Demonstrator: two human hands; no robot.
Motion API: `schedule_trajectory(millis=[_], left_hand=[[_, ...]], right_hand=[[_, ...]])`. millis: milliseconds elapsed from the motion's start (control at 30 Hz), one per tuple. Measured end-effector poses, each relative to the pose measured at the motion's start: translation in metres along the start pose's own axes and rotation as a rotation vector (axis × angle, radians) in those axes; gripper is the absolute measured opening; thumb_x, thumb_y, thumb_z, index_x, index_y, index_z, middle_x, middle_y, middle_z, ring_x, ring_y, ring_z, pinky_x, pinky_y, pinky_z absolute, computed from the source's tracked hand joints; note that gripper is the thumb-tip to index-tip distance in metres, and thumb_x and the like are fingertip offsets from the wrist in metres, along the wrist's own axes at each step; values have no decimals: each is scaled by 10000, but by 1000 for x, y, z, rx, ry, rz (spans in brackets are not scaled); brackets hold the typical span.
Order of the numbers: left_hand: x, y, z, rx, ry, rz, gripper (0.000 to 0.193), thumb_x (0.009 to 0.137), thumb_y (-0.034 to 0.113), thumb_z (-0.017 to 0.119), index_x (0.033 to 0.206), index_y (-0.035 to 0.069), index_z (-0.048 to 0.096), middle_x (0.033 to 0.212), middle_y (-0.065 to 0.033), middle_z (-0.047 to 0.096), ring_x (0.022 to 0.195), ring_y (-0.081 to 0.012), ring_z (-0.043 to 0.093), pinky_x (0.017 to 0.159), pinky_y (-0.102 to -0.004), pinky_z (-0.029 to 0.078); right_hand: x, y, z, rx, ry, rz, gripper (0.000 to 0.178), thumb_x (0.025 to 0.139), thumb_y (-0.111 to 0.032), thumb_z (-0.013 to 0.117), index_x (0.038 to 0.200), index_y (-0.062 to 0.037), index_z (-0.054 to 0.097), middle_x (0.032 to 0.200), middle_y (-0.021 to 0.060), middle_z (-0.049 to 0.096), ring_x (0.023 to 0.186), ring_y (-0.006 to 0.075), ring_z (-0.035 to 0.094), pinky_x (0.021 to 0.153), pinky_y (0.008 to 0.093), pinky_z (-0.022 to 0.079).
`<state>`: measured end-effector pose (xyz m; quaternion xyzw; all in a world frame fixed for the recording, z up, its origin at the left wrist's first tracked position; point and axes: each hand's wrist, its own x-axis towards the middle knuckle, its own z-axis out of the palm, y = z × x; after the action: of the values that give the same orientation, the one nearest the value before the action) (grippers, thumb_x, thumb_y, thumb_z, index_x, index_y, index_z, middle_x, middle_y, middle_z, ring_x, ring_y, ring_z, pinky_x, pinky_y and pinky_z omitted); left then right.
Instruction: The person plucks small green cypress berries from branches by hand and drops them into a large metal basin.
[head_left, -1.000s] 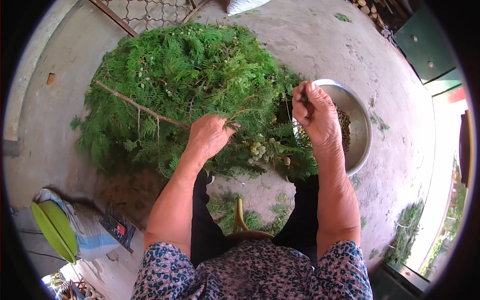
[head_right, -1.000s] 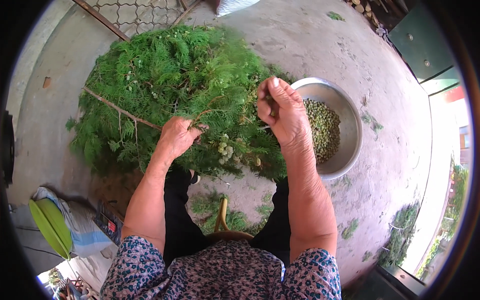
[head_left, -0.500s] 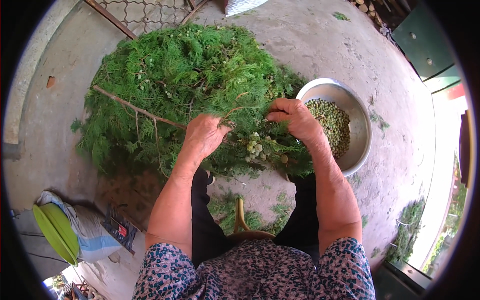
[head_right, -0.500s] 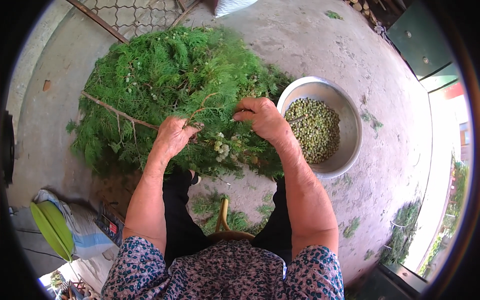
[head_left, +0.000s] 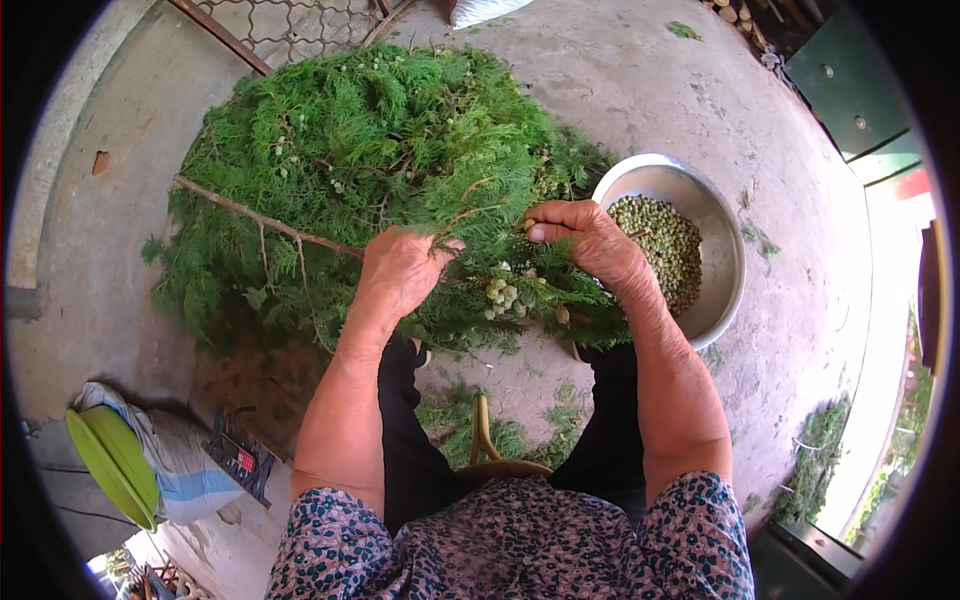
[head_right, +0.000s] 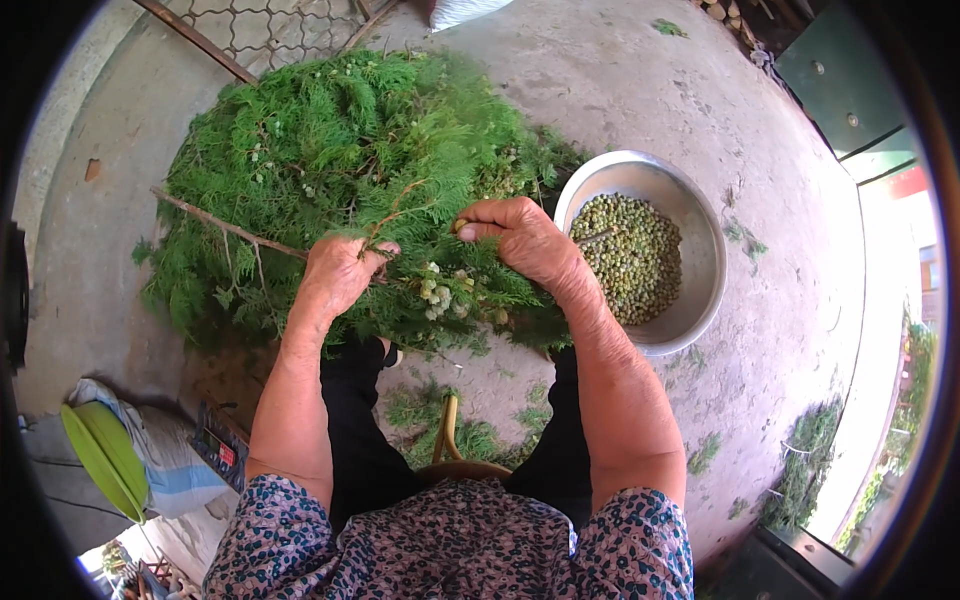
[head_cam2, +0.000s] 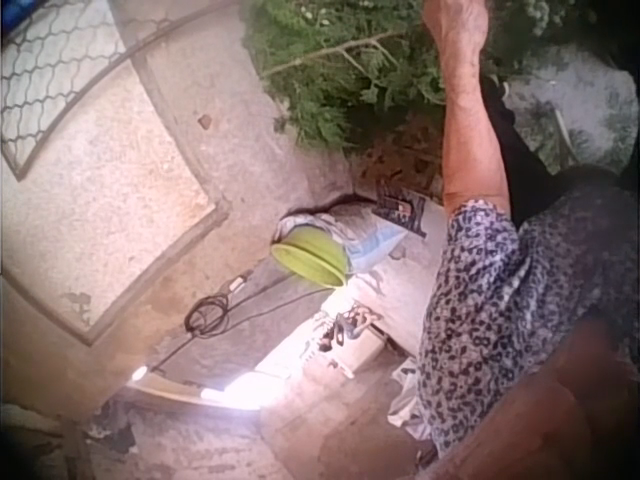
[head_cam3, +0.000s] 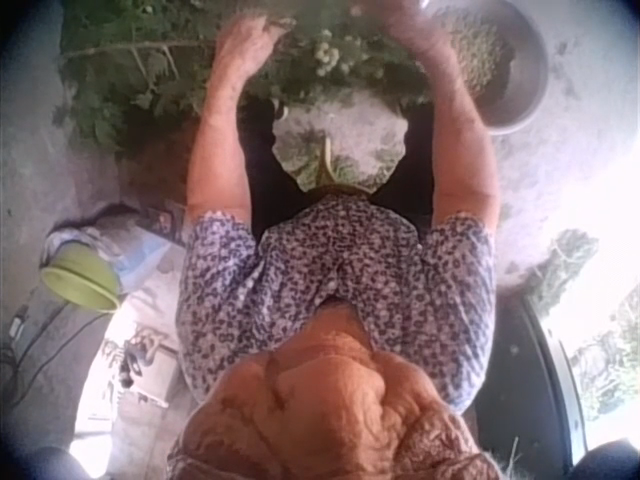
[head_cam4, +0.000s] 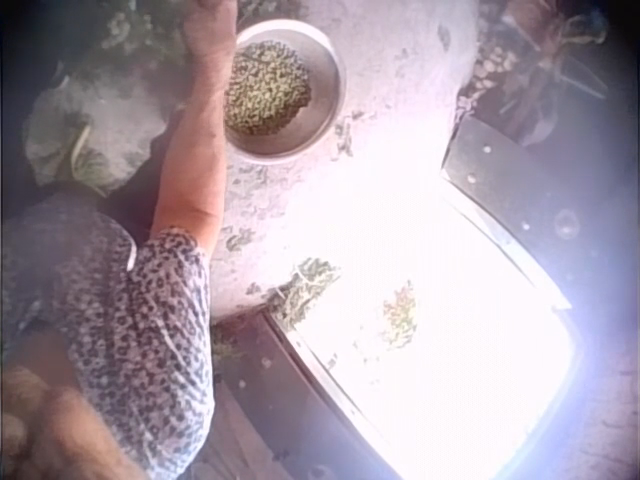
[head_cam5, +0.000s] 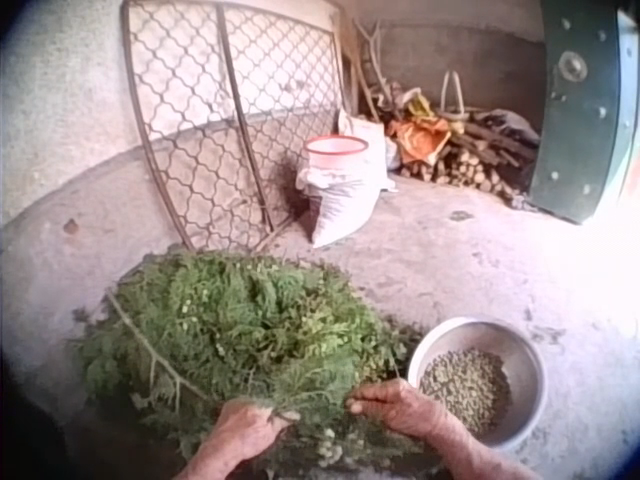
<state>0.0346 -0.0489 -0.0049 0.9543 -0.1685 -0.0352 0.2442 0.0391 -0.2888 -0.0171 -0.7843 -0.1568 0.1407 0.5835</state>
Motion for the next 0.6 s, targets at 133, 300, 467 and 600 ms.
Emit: schedule_trajectory(millis=[133,300,467,600], left_hand=[[-1,-2,5,53,38,76,136,734,173,669,773,72,585,628,-118,579,575,-294,574,517,-378,451],[-1,-4,10,39,176,235,137,756,163,656,830,54,622,571,-76,555,492,-171,524,469,-259,418],[-2,-7,30,-805,134,-28,283,790,192,641,988,-6,600,600,3,550,514,-85,489,471,-212,391],[-9,-10,26,-1113,153,41,201,761,26,593,960,14,623,742,-62,629,632,-145,597,556,-248,480]], right_hand=[[-2,-12,8,9,77,20,225,812,-186,627,931,5,606,771,90,606,739,170,548,725,307,437],[-3,-1,7,-136,204,0,193,806,-165,611,891,8,594,739,134,597,697,201,557,662,317,439],[-3,7,27,20,609,169,196,810,-160,615,923,-1,606,701,118,607,664,183,552,636,314,441],[-3,0,24,208,837,371,188,864,-184,574,904,-2,593,738,12,559,664,87,486,614,216,399]])
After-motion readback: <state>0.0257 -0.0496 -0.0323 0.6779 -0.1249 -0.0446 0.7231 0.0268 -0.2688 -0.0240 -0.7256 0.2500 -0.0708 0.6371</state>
